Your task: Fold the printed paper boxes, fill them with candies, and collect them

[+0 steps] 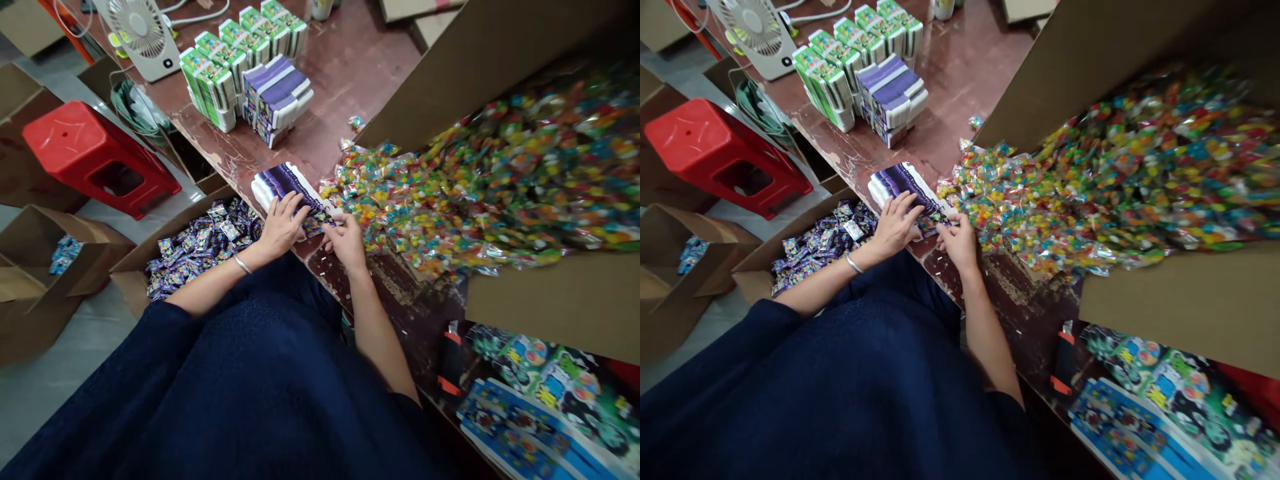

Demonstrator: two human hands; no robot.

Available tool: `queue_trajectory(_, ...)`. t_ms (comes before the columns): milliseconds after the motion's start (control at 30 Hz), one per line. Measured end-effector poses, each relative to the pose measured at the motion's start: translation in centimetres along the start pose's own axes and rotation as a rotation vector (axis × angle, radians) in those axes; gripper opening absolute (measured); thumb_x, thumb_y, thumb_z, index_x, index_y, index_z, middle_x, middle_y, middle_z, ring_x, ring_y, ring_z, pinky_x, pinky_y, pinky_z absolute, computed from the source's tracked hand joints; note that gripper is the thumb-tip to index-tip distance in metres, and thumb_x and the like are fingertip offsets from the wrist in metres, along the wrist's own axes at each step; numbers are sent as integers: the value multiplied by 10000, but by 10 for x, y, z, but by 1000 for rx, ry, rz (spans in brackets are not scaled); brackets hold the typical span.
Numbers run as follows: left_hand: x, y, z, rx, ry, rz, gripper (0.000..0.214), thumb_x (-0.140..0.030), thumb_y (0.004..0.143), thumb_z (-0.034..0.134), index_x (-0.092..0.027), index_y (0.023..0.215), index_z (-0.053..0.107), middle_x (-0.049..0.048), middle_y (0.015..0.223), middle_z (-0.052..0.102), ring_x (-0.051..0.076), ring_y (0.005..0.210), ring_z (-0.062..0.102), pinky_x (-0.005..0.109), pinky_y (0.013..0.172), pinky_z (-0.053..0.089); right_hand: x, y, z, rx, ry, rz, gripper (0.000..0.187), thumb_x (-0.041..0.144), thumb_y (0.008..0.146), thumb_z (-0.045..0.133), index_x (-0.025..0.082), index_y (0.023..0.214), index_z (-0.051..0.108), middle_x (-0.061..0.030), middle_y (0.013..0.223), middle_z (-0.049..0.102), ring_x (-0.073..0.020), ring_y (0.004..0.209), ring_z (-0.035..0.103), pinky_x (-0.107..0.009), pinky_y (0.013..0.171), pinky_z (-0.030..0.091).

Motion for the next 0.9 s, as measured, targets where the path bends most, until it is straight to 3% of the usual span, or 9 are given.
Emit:
queue_trajectory(100, -10, -3, -17, -16, -167, 8, 457, -227, 839, 815, -150, 1261, 656, 208, 1458, 624, 372, 1445, 511, 648, 1265, 282, 13, -11, -11, -23, 128, -7, 484, 593, 747, 810, 234, 906, 526, 50, 583, 693, -143, 437, 654, -219, 425, 500)
queue_trajectory(167, -16, -3, -29, 19, -386, 2, 285, -329, 885, 791, -167, 1097, 690, 149, 1237, 732, 305, 1228, 648, 565, 1170, 427, 26, -26, -18, -10, 131, -69, 429, 551, 778, 820, 228, 878, 555, 25, 623, 729, -159, 507, 717, -223, 468, 552)
queue_trajectory(267, -26, -2, -36, 259, -865, -23, 281, -440, 929, 727, -165, 923, 670, 71, 952, 739, 181, 880, 682, 363, 873, 563, 46, -54, -25, -39, 127, -169, 324, 465, 833, 813, 233, 888, 594, 17, 674, 751, -174, 588, 764, -237, 526, 608)
queue_trajectory(400, -41, -2, -32, 610, -1386, -38, 387, -406, 826, 828, -169, 1095, 681, 97, 1063, 747, 164, 902, 708, 298, 788, 570, 61, -82, -29, -68, 146, -234, 273, 431, 855, 813, 243, 902, 621, 8, 766, 771, -188, 634, 785, -272, 573, 652)
queue_trajectory(567, -51, -8, -25, 749, -1466, 14, 469, -396, 841, 818, -196, 1248, 699, 97, 1160, 750, 175, 976, 710, 306, 825, 571, 66, -93, -46, 85, 117, -172, 314, 463, 829, 841, 227, 841, 634, 15, 697, 756, -171, 562, 749, -282, 563, 656)
queue_trajectory(633, -52, -10, -24, 753, -1383, 25, 396, -434, 893, 765, -174, 1188, 723, 68, 1039, 754, 146, 853, 680, 279, 759, 546, 66, -94, -53, 231, 64, -110, 356, 477, 798, 868, 217, 789, 625, 15, 626, 732, -171, 520, 725, -274, 529, 635)
queue_trajectory(700, -53, -10, -23, 719, -1315, 28, 371, -479, 924, 722, -152, 1098, 741, 43, 921, 734, 128, 762, 635, 264, 708, 518, 65, -94, -59, 227, 30, -106, 370, 484, 779, 883, 217, 786, 628, 13, 605, 720, -171, 505, 710, -270, 512, 617)
queue_trajectory(833, -55, -8, -21, 448, -1318, -41, 402, -539, 905, 735, -154, 1019, 741, 36, 895, 709, 131, 789, 631, 268, 739, 531, 57, -94, -61, -203, 71, -265, 392, 498, 774, 880, 242, 1004, 693, -12, 780, 762, -180, 653, 745, -275, 583, 621)
queue_trajectory(900, -58, -9, -16, 284, -1338, -109, 423, -560, 881, 762, -155, 1001, 740, 44, 924, 706, 131, 817, 642, 267, 756, 546, 48, -96, -49, -245, 86, -292, 457, 504, 765, 881, 244, 1100, 713, -44, 933, 790, -208, 816, 775, -304, 696, 646)
Point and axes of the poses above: each hand's wrist, its own y-axis towards the middle knuckle, its own z-axis out of the palm, x = y × z, the point moved 3 cm from there along y, towards the middle knuckle
